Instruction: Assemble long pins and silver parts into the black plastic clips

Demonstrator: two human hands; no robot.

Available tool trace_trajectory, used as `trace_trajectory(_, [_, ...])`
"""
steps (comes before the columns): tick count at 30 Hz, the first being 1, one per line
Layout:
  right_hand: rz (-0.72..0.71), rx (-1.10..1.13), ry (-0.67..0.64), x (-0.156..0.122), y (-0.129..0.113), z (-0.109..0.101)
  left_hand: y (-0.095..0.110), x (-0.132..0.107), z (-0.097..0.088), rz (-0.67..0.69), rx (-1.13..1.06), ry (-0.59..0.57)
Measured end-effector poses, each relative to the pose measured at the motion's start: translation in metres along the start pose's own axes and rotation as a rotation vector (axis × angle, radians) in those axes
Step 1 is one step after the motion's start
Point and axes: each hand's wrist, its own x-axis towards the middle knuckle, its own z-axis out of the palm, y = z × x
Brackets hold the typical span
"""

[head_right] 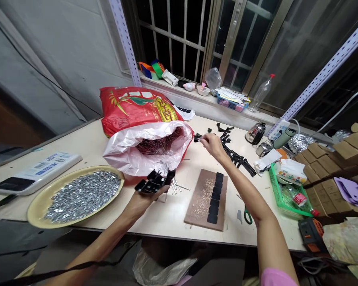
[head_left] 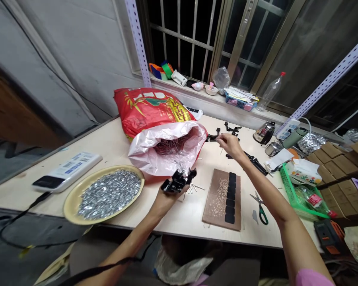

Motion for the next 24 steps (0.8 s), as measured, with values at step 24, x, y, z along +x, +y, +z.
trace_trajectory(24, [-0.240, 0.833, 0.103, -0.029, -0.012, 0.048, 0.008, 0.025, 0.007, -0.266, -0.257, -0.183])
